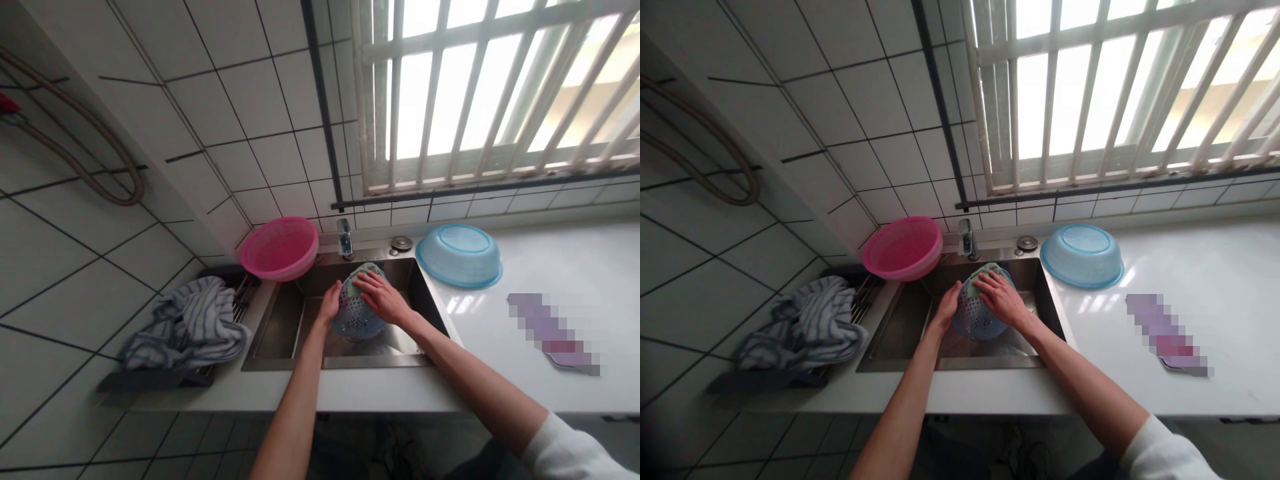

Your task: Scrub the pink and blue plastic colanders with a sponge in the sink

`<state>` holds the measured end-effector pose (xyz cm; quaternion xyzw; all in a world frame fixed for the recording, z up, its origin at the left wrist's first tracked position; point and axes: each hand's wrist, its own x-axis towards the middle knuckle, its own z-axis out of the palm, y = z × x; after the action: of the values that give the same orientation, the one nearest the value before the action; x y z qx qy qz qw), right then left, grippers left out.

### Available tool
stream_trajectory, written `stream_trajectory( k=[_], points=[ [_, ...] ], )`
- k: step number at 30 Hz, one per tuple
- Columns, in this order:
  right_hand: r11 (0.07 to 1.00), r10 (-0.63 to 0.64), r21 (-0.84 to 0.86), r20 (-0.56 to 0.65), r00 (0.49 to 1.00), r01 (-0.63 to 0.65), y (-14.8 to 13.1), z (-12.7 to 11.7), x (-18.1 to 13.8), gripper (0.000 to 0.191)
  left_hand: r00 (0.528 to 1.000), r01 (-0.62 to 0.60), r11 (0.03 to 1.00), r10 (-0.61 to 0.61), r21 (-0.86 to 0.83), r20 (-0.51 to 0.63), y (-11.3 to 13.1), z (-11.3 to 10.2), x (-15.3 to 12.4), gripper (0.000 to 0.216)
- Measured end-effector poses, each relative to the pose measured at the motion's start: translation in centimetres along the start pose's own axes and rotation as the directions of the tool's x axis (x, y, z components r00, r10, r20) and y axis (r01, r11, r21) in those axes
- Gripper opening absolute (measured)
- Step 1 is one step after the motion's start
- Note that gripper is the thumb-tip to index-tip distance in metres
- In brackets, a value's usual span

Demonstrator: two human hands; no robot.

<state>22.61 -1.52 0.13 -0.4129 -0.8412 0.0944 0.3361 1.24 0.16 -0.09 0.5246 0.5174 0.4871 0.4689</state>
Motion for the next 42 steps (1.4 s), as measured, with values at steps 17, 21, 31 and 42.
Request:
stream_trajectory(
  k=[17,21,31,42],
  points=[
    [0.997,0.023,0.078,0.049,0.999,-0.027,-0.5,0.9,0.1,0.053,0.964,0.165,0.965,-0.114,0.203,-0.241,0.1,-1.3,0.3,0.058],
    [0.995,0.081,0.059,0.014,0.997,-0.081,-1.4,1.2,-0.1,0.057,0.965,0.179,0.977,-0.151,0.119,-0.213,-0.2,-1.2,0.4,0.068],
    [0.987,0.066,0.144,0.005,0.998,-0.066,-0.3,0.8,0.2,0.051,0.963,0.111,0.99,-0.086,0.085,-0.256,-0.3,-1.3,0.3,0.079],
    [0.975,-0.158,0.175,0.11,0.981,0.137,-2.4,0.6,0.1,0.05,0.95,0.098,0.995,-0.084,0.032,-0.3,-0.3,-1.5,0.3,0.077]
  ],
)
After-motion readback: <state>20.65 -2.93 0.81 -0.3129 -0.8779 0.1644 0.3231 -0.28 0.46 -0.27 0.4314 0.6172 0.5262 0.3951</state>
